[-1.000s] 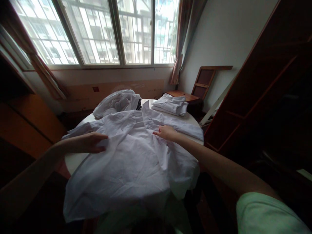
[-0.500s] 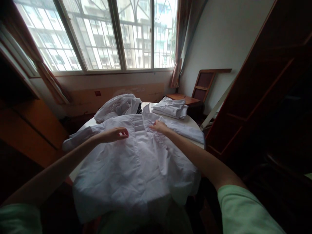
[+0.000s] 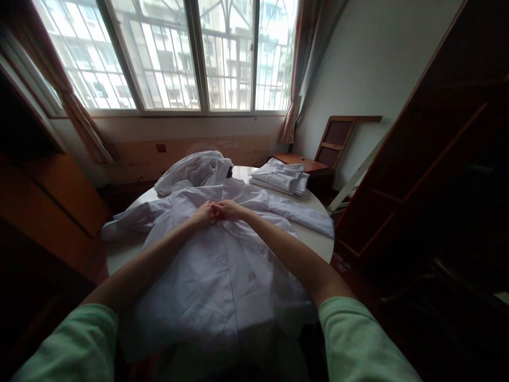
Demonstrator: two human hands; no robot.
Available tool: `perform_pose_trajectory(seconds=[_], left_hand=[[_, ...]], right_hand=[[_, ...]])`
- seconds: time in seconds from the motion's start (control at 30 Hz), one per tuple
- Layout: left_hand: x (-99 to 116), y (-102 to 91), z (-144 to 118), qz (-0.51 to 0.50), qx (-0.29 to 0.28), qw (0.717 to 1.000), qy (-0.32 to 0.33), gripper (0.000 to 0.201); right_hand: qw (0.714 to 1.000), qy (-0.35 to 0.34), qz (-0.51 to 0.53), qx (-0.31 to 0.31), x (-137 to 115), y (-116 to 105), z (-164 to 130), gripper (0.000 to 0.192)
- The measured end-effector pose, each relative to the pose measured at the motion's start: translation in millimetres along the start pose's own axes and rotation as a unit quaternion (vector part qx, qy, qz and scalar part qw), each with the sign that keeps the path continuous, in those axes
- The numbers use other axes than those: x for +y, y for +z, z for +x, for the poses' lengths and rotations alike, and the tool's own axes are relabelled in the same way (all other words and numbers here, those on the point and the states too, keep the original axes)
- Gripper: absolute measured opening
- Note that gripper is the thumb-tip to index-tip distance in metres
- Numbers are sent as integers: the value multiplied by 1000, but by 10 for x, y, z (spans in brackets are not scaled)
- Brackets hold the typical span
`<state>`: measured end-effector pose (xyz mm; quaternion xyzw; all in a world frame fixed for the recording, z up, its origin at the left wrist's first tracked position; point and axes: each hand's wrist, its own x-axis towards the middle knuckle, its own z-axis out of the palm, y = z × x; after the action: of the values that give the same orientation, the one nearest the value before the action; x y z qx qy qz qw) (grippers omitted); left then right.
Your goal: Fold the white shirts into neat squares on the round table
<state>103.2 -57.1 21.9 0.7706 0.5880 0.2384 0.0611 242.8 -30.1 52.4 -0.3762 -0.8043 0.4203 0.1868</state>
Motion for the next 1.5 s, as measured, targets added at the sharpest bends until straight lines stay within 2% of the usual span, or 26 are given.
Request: perform_pose_trajectory(seconds=[0.1,0.2,0.3,0.43,0.5,0.63,0.7,0.73,0.77,0.8,0.83,0.9,0.93,0.97,1.03,1.13,1.27,1.4,1.5], left_hand=[[-8,45,-89,14,26,999,-24,13],[35,60,-138,11,38,999,-20,11],[77,20,-115,-2,39,999,-9,9],[99,-146,-59,-34,39,999,10,8],[107,-245,-70,-66,-24,997,40,9],[141,-368,-164,-96,-252,959,88,10],[165,-390,-171,-103,-315,938,96,16],[176,-393,-147,-107,-320,936,98,20],[184,-392,-102,-106,-299,943,97,22],[190,-385,-39,-101,-257,957,93,22],[191,-370,37,-92,-198,972,85,21],[182,-317,205,-55,-54,995,57,20],[172,-277,283,-35,2,999,42,23],[160,-230,352,-19,35,999,29,26],[133,-118,446,5,74,997,12,28],[94,62,488,10,62,998,12,22],[43,241,447,0,72,997,14,20],[0,300,406,-29,103,994,5,25],[-9,298,379,-48,117,992,6,21]], right_hand=[[992,21,105,65,156,-1,16,14],[988,3,101,113,334,-65,-24,8],[994,-47,8,99,423,-116,-88,12],[990,-72,-117,26,350,-130,-195,14],[983,-65,-169,-18,273,-121,-278,13],[965,-82,-224,-108,110,-123,-485,16],[958,-75,-222,-168,31,-159,-542,15],[956,-64,-225,-179,-3,-185,-541,16],[956,-52,-239,-163,-29,-214,-518,17],[957,-43,-263,-112,-46,-241,-473,19],[954,-37,-295,-32,-50,-264,-410,20],[921,-27,-362,145,-18,-287,-250,26],[898,-22,-387,207,18,-285,-164,30],[881,-20,-406,242,66,-276,-83,34],[867,-20,-426,257,180,-240,52,34],[873,-36,-416,250,350,-175,158,25],[880,-87,-371,282,476,-124,154,23],[888,-77,-334,306,498,-114,112,22],[891,-79,-323,308,494,-109,92,21]])
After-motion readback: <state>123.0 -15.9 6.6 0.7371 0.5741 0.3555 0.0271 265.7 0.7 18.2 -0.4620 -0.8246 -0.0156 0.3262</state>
